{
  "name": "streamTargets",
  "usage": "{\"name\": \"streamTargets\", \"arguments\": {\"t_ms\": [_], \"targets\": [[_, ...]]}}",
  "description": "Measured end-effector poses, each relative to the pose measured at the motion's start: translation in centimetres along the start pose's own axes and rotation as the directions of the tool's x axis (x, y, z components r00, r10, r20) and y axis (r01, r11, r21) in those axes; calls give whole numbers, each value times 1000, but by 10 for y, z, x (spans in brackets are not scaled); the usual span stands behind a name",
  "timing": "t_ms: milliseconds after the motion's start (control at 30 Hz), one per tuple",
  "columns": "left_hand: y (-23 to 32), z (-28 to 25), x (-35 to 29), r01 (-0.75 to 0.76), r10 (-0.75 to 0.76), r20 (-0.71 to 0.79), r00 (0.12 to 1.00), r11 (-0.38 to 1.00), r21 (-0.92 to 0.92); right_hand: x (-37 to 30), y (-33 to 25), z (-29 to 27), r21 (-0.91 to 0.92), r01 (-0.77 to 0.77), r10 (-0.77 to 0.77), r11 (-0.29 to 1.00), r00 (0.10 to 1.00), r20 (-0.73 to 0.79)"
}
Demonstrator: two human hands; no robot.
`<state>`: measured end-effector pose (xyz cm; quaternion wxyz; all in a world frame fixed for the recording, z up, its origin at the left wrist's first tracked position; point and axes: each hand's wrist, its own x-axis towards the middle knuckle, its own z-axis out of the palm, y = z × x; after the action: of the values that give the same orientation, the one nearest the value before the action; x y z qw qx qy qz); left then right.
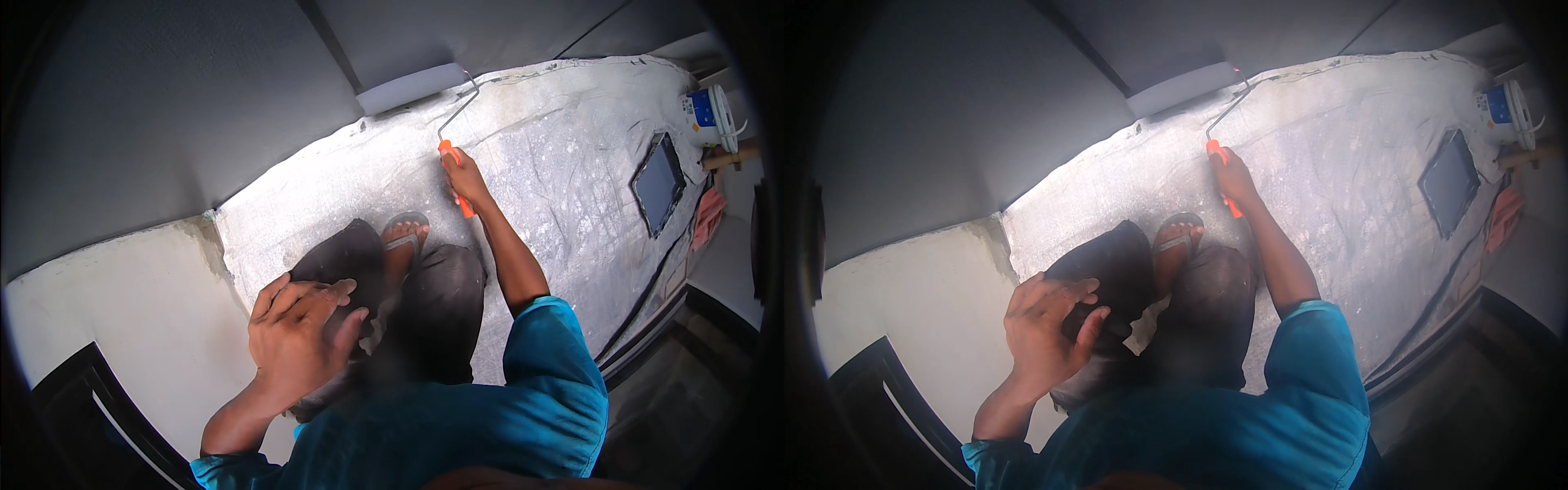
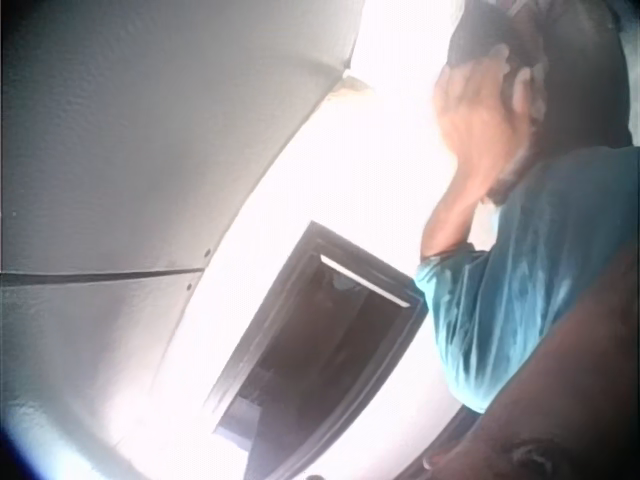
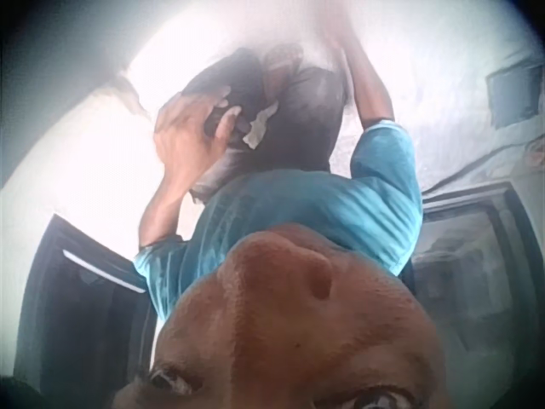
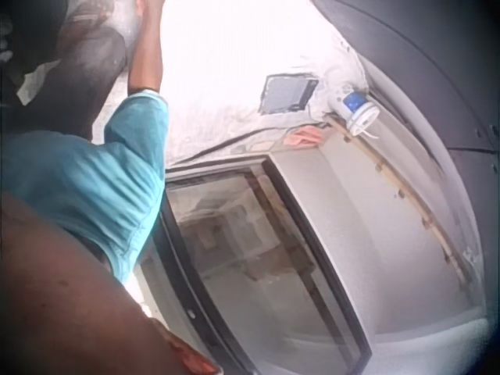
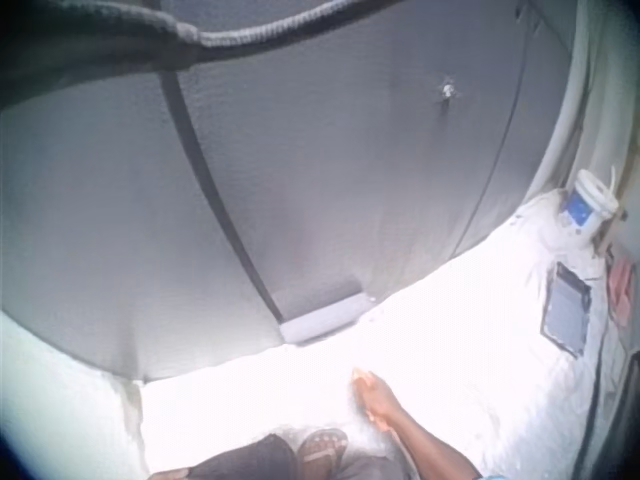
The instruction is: The person paints a curved ceiling using a paint roller and a paint tray. They repeatedly load the roller with paint and apply it to the ceiling surface while kneeling on a protective sheet.
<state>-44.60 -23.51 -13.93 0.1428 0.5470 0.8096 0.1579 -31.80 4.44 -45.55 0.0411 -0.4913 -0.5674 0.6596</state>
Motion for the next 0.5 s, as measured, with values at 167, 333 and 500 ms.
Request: {"name": "streamTargets", "arguments": {"t_ms": [167,333,500], "targets": [[3,-3,4,-23,23,-7,1000,1000,-14,-52,-53,-4,53,108,-105,993,993,-55],[-1,-1,3,-64,64,-17,998,997,-32,-89,-106,-7,4,213,-212,977,974,-78],[-1,0,3,-71,70,-15,997,997,-34,-112,-160,-3,-15,481,-478,877,868,-136]]}}
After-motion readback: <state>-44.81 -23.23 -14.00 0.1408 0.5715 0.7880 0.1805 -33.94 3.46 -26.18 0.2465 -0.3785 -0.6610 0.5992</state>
